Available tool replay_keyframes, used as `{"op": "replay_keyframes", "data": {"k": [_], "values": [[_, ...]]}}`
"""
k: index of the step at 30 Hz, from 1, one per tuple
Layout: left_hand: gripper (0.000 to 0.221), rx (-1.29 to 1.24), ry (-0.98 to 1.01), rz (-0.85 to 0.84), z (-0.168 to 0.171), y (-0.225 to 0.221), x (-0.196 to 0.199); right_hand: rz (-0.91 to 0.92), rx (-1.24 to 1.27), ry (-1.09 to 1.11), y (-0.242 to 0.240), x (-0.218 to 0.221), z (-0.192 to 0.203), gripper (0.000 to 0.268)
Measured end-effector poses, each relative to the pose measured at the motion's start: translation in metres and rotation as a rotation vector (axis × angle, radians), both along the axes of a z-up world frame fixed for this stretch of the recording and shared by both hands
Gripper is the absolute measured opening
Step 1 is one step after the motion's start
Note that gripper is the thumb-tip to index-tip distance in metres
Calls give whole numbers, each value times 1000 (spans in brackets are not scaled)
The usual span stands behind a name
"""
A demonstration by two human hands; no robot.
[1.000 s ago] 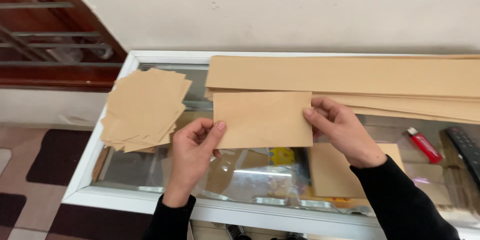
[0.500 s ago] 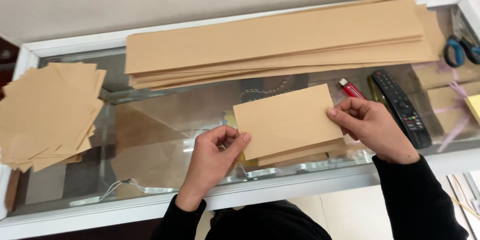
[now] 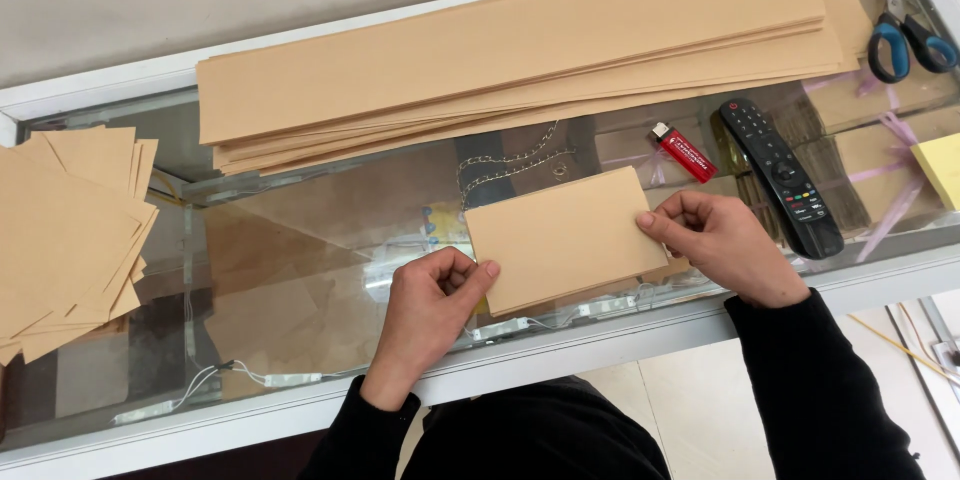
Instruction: Sort and stack tan rectangular paper strips on a glass counter.
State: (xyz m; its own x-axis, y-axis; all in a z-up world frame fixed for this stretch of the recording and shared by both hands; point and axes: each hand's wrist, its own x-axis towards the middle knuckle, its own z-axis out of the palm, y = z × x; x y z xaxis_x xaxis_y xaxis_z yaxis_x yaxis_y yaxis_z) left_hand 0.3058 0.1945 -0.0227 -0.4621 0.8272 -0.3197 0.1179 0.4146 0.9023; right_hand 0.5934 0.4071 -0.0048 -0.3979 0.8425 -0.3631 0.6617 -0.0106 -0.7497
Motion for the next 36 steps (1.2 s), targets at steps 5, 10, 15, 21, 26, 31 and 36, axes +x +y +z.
{"op": "replay_keyframes", "data": {"k": [5, 10, 15, 21, 26, 31, 36], "values": [[39, -29, 11, -8, 5, 1, 1, 4, 6, -38, 1, -1, 2, 35], [39, -26, 53, -19, 2, 3, 2, 19, 28, -56, 2, -2, 1, 34], [46, -56, 246, -32, -6, 4, 5, 15, 150, -231, -1, -6, -5, 38], [47, -33, 263, -40, -7, 4, 2, 13, 235, -216, 1, -2, -13, 37], [46, 148, 75, 4, -15, -16, -16, -85, 260, -75, 5, 0, -12, 34], [40, 245, 90, 211, 10, -56, -58, -138, 298, 238, -15, -57, 6, 27], [15, 389, 708, 435, 42, -108, -141, 126, 246, 244, -55, -157, 36, 16]]}}
